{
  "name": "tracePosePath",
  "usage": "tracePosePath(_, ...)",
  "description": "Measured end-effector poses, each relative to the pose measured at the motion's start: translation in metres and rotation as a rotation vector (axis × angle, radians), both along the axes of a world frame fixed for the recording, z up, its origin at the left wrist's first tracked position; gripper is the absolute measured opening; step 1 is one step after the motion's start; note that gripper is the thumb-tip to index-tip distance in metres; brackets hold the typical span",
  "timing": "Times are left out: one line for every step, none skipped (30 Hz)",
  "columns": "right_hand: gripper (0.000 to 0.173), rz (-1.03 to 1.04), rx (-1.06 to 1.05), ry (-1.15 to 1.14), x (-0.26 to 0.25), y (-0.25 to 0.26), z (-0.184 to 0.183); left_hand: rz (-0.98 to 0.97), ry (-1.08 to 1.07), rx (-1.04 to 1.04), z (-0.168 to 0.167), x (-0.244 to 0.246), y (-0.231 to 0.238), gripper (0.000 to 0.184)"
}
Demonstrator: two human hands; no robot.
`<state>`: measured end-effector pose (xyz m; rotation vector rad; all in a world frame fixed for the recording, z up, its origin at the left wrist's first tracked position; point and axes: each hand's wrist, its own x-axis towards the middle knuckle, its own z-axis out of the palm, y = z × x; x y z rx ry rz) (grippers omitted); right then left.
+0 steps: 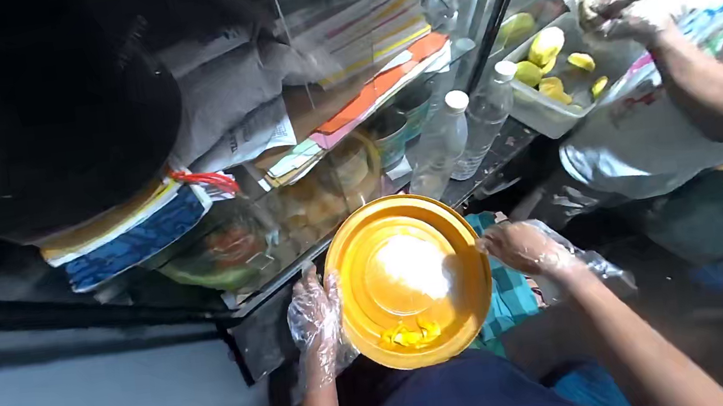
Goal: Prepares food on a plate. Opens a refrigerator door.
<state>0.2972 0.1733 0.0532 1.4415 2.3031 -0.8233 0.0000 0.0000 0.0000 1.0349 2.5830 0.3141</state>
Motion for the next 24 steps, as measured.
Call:
tracePosePath(0.052, -0.085, -0.026, -0.048, 0.018, 0.000, -0.022, -0.001, -0.003, -0.015, -0.005, 0.000, -0.001, 0.053)
tracePosePath(0.059, -0.155, -0.090, -0.070, 0.030, -0.005, -0.039, -0.002, -0.012, -0.032, -0.008, 0.000, -0.001, 0.050)
tracePosePath(0.061, -0.206, -0.162, -0.035, 0.036, -0.012, -0.052, -0.001, -0.044, -0.048, -0.007, 0.000, -0.001, 0.048)
tracePosePath(0.060, -0.258, -0.224, 0.035, 0.039, -0.022, -0.063, 0.001, -0.074, -0.054, -0.007, -0.001, -0.001, 0.046)
tracePosePath(0.057, -0.319, -0.264, 0.105, 0.037, -0.031, -0.073, -0.004, -0.095, -0.039, -0.007, -0.002, -0.002, 0.044)
tracePosePath(0.054, -0.387, -0.280, 0.163, 0.034, -0.038, -0.082, -0.022, -0.112, -0.006, -0.009, -0.005, -0.003, 0.043)
tracePosePath(0.051, -0.447, -0.278, 0.202, 0.029, -0.043, -0.089, -0.041, -0.119, 0.021, -0.011, -0.008, -0.003, 0.042)
tracePosePath(0.050, -0.495, -0.269, 0.219, 0.025, -0.045, -0.091, -0.052, -0.129, 0.043, -0.012, -0.009, -0.003, 0.041)
tracePosePath(0.050, -0.520, -0.261, 0.218, 0.021, -0.045, -0.090, -0.058, -0.142, 0.052, -0.012, -0.010, -0.003, 0.040)
tracePosePath(0.050, -0.526, -0.245, 0.210, 0.020, -0.044, -0.090, -0.061, -0.155, 0.049, -0.011, -0.010, -0.002, 0.040)
tracePosePath(0.051, -0.521, -0.229, 0.201, 0.021, -0.042, -0.089, -0.063, -0.162, 0.038, -0.010, -0.008, -0.002, 0.041)
tracePosePath(0.052, -0.514, -0.209, 0.191, 0.022, -0.039, -0.087, -0.060, -0.166, 0.020, -0.009, -0.005, -0.002, 0.041)
tracePosePath(0.052, -0.507, -0.190, 0.171, 0.023, -0.035, -0.082, -0.063, -0.172, -0.007, -0.009, -0.002, -0.002, 0.041)
tracePosePath(0.052, -0.503, -0.169, 0.151, 0.024, -0.031, -0.078, -0.074, -0.183, -0.034, -0.008, 0.002, -0.003, 0.042)
tracePosePath(0.052, -0.500, -0.148, 0.138, 0.025, -0.026, -0.075, -0.087, -0.195, -0.047, -0.008, 0.006, -0.005, 0.042)
tracePosePath(0.051, -0.499, -0.133, 0.132, 0.026, -0.021, -0.074, -0.098, -0.205, -0.037, -0.008, 0.010, -0.008, 0.041)
tracePosePath(0.051, -0.498, -0.129, 0.136, 0.027, -0.018, -0.076, -0.105, -0.212, -0.010, -0.010, 0.012, -0.011, 0.041)
tracePosePath(0.050, -0.495, -0.123, 0.150, 0.029, -0.016, -0.081, -0.112, -0.218, 0.025, -0.013, 0.014, -0.014, 0.040)
tracePosePath(0.050, -0.491, -0.110, 0.172, 0.032, -0.015, -0.087, -0.114, -0.233, 0.050, -0.014, 0.014, -0.015, 0.039)
tracePosePath(0.049, -0.490, -0.097, 0.191, 0.033, -0.015, -0.090, -0.110, -0.250, 0.046, -0.015, 0.013, -0.015, 0.040)
tracePosePath(0.050, -0.491, -0.088, 0.203, 0.034, -0.016, -0.093, -0.103, -0.261, 0.035, -0.016, 0.011, -0.015, 0.040)
tracePosePath(0.051, -0.493, -0.083, 0.211, 0.035, -0.017, -0.095, -0.096, -0.271, 0.028, -0.016, 0.010, -0.016, 0.040)
tracePosePath(0.052, -0.495, -0.077, 0.222, 0.036, -0.018, -0.096, -0.092, -0.271, 0.033, -0.017, 0.009, -0.017, 0.040)
tracePosePath(0.054, -0.502, -0.070, 0.234, 0.038, -0.020, -0.098, -0.081, -0.261, 0.051, -0.019, 0.008, -0.018, 0.040)
